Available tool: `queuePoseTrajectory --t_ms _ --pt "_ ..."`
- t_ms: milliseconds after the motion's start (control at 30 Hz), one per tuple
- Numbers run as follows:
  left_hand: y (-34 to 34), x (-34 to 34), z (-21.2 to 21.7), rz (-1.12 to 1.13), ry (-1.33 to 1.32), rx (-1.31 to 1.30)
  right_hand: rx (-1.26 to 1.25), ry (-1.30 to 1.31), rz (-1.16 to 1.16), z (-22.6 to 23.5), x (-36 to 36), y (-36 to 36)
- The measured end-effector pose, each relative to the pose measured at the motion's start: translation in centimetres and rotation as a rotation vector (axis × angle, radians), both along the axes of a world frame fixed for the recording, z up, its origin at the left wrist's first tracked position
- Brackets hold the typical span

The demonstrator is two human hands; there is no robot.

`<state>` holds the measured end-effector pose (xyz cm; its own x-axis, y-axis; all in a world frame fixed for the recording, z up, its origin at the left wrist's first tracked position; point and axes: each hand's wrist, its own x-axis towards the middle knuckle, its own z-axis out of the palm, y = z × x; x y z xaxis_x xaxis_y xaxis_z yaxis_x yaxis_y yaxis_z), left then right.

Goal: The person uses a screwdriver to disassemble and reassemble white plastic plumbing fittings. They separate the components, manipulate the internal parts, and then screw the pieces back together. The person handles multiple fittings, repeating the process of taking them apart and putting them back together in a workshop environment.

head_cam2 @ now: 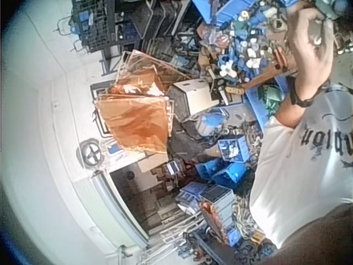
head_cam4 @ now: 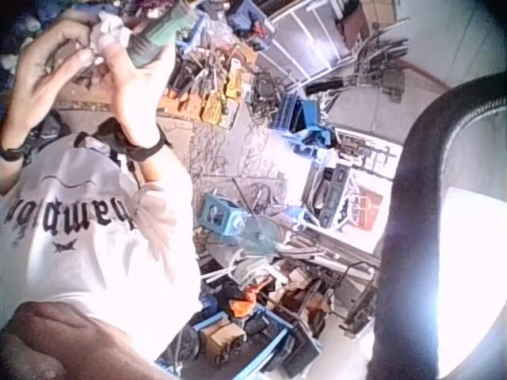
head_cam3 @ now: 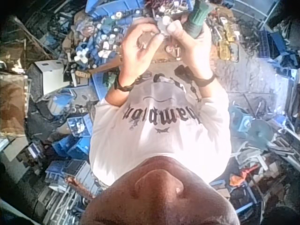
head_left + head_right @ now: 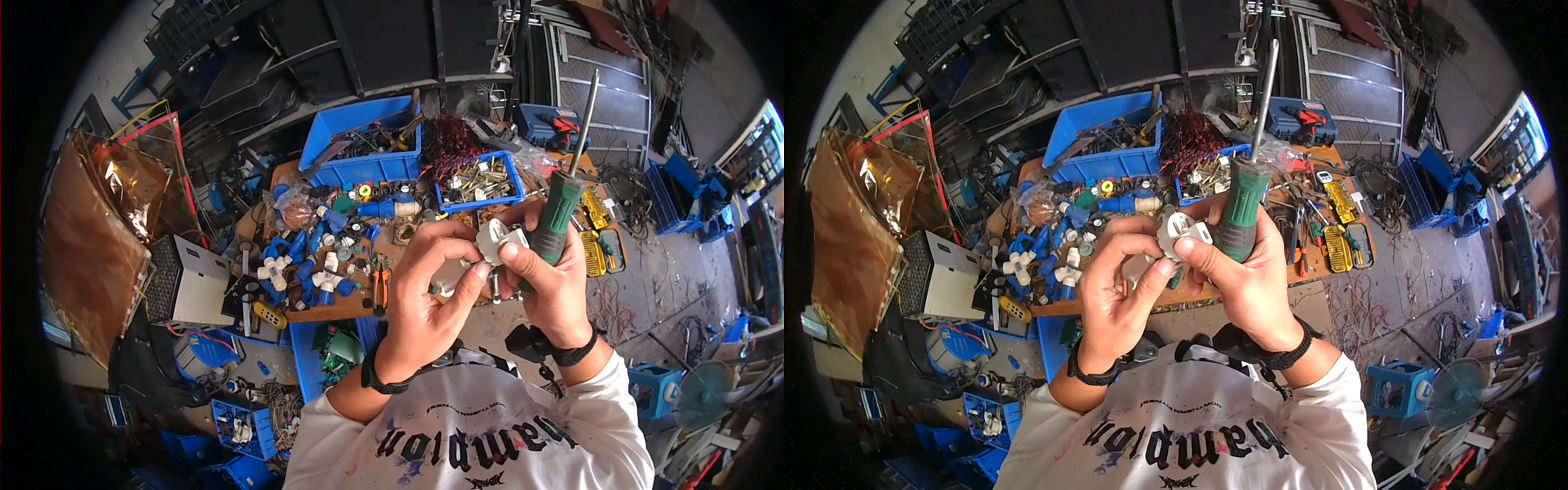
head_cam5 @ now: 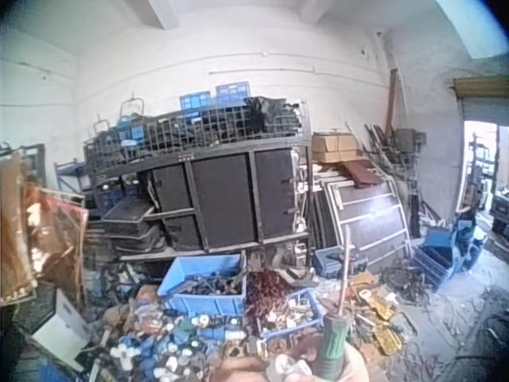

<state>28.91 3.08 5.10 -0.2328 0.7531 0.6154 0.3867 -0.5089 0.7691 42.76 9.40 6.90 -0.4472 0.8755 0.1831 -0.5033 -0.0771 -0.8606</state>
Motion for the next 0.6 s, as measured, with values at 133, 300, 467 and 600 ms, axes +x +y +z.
queuePoseTrajectory --t_ms 133,300,467,600 --pt "-0.11 0.04 0.43 0.061 0.068 0.027 0.031 -0.024 0.006 -0.03 0.16 0.18" --pt "-0.17 0.34 0.44 0.112 0.084 0.072 0.073 -0.036 -0.004 0.32 0.21 0.21" --pt "-0.2 0.39 0.41 0.127 0.12 0.097 0.138 -0.014 -0.004 0.11 0.26 0.54" --pt "-0.33 0.48 0.69 0.135 0.14 0.097 0.124 -0.067 0.0 0.07 0.51 0.8"
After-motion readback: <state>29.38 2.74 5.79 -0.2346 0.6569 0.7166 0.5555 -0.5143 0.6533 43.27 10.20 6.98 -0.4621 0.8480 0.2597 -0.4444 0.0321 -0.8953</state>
